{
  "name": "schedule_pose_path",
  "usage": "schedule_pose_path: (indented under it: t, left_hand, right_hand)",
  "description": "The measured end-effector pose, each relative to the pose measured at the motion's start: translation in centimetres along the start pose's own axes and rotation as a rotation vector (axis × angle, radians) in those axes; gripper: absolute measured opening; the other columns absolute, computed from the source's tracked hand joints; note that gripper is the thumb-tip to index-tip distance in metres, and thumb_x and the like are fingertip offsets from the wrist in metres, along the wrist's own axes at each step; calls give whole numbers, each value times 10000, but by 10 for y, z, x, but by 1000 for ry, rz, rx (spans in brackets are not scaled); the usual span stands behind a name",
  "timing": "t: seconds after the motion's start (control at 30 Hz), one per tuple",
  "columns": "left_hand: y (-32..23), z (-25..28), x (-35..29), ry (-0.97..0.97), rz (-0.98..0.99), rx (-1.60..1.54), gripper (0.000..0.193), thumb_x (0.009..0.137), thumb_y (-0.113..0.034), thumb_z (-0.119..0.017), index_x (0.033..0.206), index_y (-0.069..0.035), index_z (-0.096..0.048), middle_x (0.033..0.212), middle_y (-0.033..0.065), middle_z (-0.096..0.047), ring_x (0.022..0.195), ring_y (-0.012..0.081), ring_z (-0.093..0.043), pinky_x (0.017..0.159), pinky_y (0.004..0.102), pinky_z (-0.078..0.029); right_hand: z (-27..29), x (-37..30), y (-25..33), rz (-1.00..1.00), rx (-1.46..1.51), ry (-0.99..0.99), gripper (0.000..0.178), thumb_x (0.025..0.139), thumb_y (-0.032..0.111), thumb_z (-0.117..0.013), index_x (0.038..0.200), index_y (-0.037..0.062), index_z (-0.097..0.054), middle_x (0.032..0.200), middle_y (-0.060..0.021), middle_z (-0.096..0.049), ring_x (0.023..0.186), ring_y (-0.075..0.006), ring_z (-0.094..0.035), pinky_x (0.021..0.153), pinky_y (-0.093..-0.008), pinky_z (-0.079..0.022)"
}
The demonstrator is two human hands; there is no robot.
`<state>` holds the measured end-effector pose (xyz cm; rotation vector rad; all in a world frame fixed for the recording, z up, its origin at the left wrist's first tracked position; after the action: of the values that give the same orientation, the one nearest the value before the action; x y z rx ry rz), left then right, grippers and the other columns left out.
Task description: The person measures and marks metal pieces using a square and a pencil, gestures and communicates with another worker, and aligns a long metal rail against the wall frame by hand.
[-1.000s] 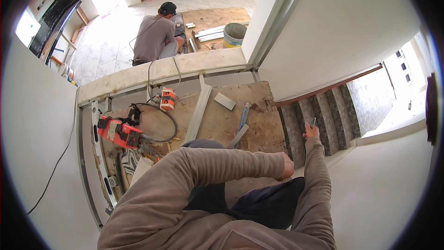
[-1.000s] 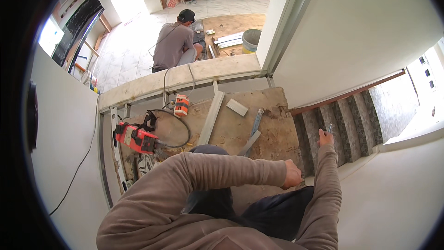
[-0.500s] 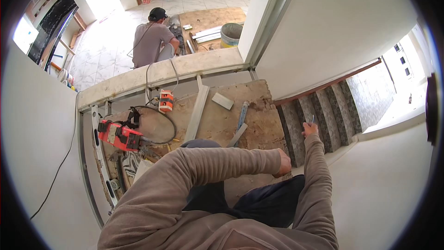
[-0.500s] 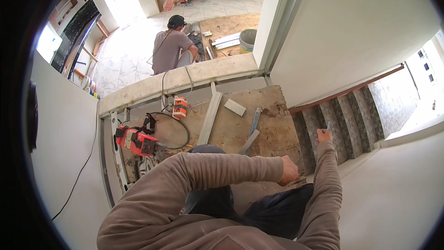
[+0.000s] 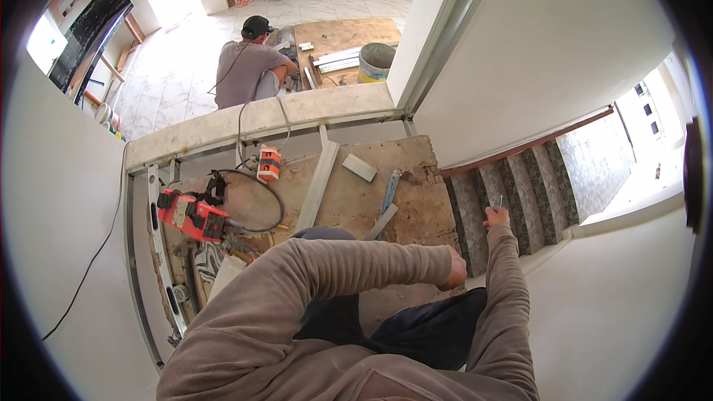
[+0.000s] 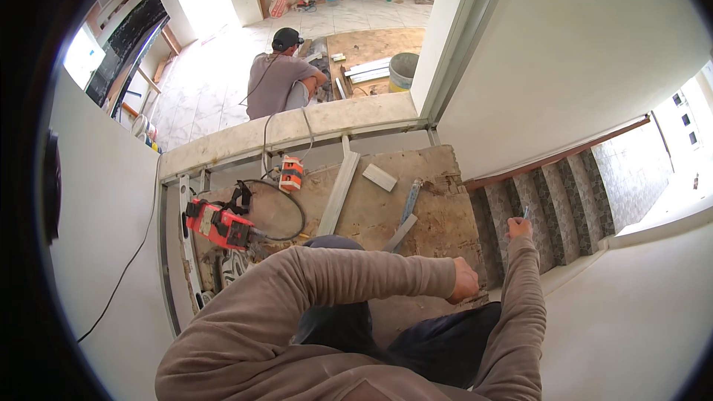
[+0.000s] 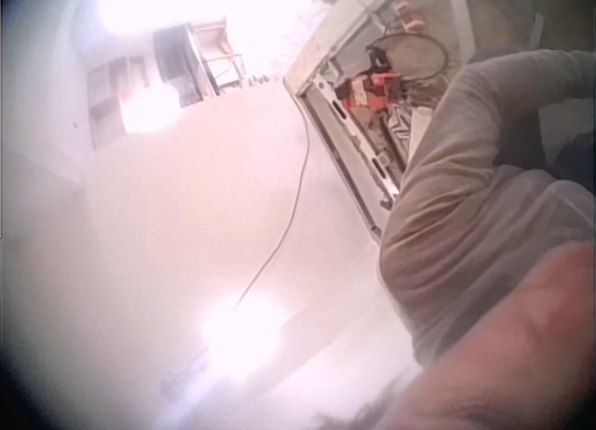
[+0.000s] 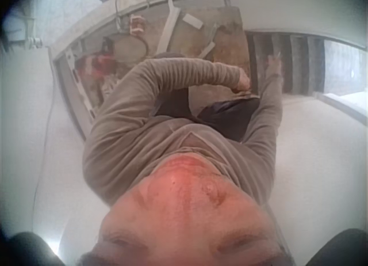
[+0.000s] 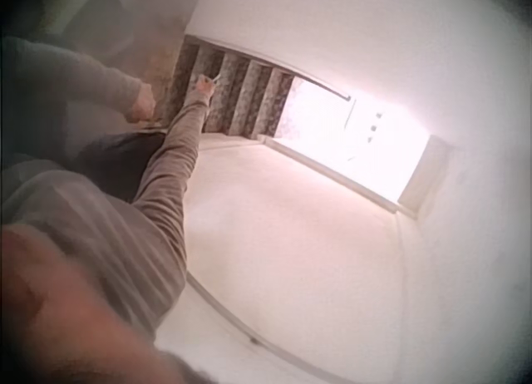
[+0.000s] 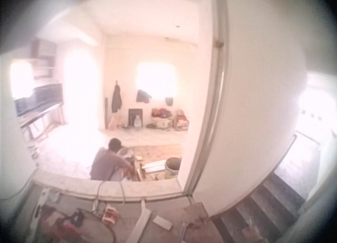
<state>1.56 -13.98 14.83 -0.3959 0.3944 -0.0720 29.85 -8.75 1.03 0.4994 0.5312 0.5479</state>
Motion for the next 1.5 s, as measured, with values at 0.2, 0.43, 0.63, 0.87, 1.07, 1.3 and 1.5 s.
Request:
schedule_pose_path:
  t: [0.2, 0.43, 0.63, 0.87, 1.07, 1.3, 1.5]
  left_hand:
    - [7, 4, -1, -52, -11, -23, 277, 751, -196, -639, 998, -95, -714, 1052, 99, -680, 1013, 285, -640, 827, 409, -518]
    - [9, 2, 2, -62, -25, -39, 287, 725, -178, -647, 989, -86, -714, 1026, 115, -683, 1001, 290, -641, 813, 406, -520]
    - [9, 2, 0, -76, -11, -51, 277, 722, -176, -649, 971, -77, -717, 1026, 120, -679, 1000, 292, -639, 810, 402, -521]
    - [8, 3, 1, -138, -56, -52, 229, 726, -154, -623, 908, -42, -708, 938, 150, -690, 910, 321, -664, 749, 420, -536]
    - [8, 3, 0, -141, -62, -44, 231, 714, -145, -625, 902, -40, -708, 914, 158, -690, 900, 327, -665, 742, 420, -538]
    - [7, 4, -2, -49, 5, -56, 276, 719, -141, -662, 980, -62, -709, 1018, 118, -685, 998, 292, -643, 817, 397, -522]
    - [6, 8, -5, -82, -14, -52, 270, 726, -145, -664, 978, -60, -709, 1020, 119, -685, 1008, 292, -640, 825, 389, -521]
  right_hand:
    - [0, 3, 2, -6, -14, -3, 341, 847, 246, -621, 1103, 22, -652, 846, -109, -681, 608, -182, -652, 509, -313, -491]
    - [1, -1, 7, -24, -23, -12, 337, 848, 231, -616, 1110, 22, -651, 835, -109, -682, 592, -181, -646, 503, -311, -492]
    - [2, -13, 15, -43, 6, -33, 290, 824, 190, -623, 1051, 22, -687, 858, -117, -687, 645, -198, -662, 620, -332, -538]
    - [3, 0, 6, 1, -35, -3, 328, 846, 226, -616, 1115, 43, -660, 884, -106, -683, 602, -181, -647, 508, -315, -494]
    - [-1, 5, 2, 2, -4, -5, 316, 844, 212, -618, 1104, 38, -664, 878, -109, -681, 606, -184, -649, 501, -314, -491]
    - [2, -5, 13, -43, -10, -5, 333, 844, 205, -620, 1126, 31, -656, 895, -110, -683, 621, -188, -657, 511, -313, -499]
    - [5, -13, 20, -43, -35, -1, 335, 855, 201, -609, 1143, 36, -650, 944, -102, -679, 653, -184, -662, 542, -309, -510]
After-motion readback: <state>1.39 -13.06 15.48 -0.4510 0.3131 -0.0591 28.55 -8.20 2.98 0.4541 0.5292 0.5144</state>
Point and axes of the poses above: each hand's wrist, its own x-axis towards the middle knuckle, its own z-axis out of the back of the hand, y = z × x, the point moved 4 cm from there along x, towards the middle knuckle
